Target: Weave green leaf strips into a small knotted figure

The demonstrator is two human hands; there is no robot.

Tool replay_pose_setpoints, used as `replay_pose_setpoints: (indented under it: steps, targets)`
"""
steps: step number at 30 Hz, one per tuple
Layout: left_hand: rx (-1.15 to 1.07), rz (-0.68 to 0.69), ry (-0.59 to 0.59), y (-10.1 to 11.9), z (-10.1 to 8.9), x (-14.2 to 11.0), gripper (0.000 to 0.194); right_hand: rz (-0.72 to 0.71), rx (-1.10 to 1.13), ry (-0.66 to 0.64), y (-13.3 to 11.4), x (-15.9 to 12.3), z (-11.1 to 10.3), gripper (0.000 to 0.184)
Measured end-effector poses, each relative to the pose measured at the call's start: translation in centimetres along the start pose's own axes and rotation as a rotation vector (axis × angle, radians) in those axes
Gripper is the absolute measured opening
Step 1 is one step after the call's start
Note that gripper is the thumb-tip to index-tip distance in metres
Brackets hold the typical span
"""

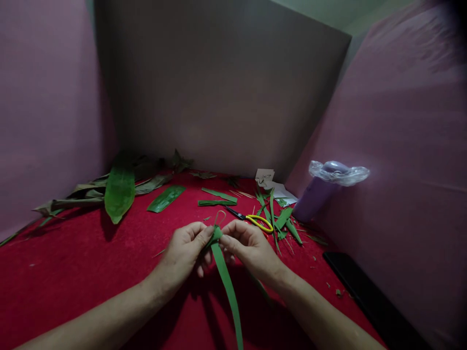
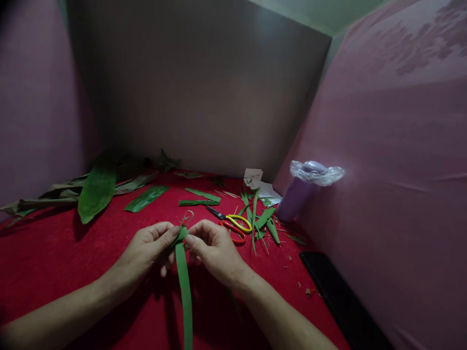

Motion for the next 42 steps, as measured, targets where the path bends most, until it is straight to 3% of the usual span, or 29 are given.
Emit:
replay_pose_setpoints:
  steps: [7, 17, 24, 30, 36, 42]
  targets:
    - [-0.097, -0.019, -0.04, 0.26, 0.25, -0.12, 0.027, -0.022, -0.033, 0.032, -0.16, 0.04, -0.52, 0.026]
    - [-0.203, -0.094, -0.003, -0.5, 0.22, -0.08, 0.026, 0.061, -0.021, 0.041, 0.05, -0.1, -0.28, 0.027]
    - [-0.132, -0.026, -0.054, -0.17, 0.16, 0.18, 0.026, 0.076, -0.025, 0.121, -0.45, -0.1, -0.49, 0.028]
    - [-0.102, 0.034, 0.025, 0.31, -0.16, 0.39, 0.025, 0.096, -0.034, 0.14, -0.67, -0.22, -0.51, 0.033]
    - [-0.098, 0.071, -0.032, 0.12, 0.1, 0.26, 0.021, 0.116, 0.002, 0.089, -0.15, -0.29, -0.25, 0.033]
    - [-0.047, 0.001, 0.037, 0.38, 0.08, 0.26, 0.021, 0.132, 0.046, 0.014, 0.21, -0.32, 0.28, 0.033]
Point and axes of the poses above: each hand's wrist, its own x-axis towards the middle knuckle, its own z-axis out of the palm, y = z × x, the point moved 4 cm from there along x, towards the middle knuckle, and after that the axes turned 4 degrees about z, right-handed, at the moved point
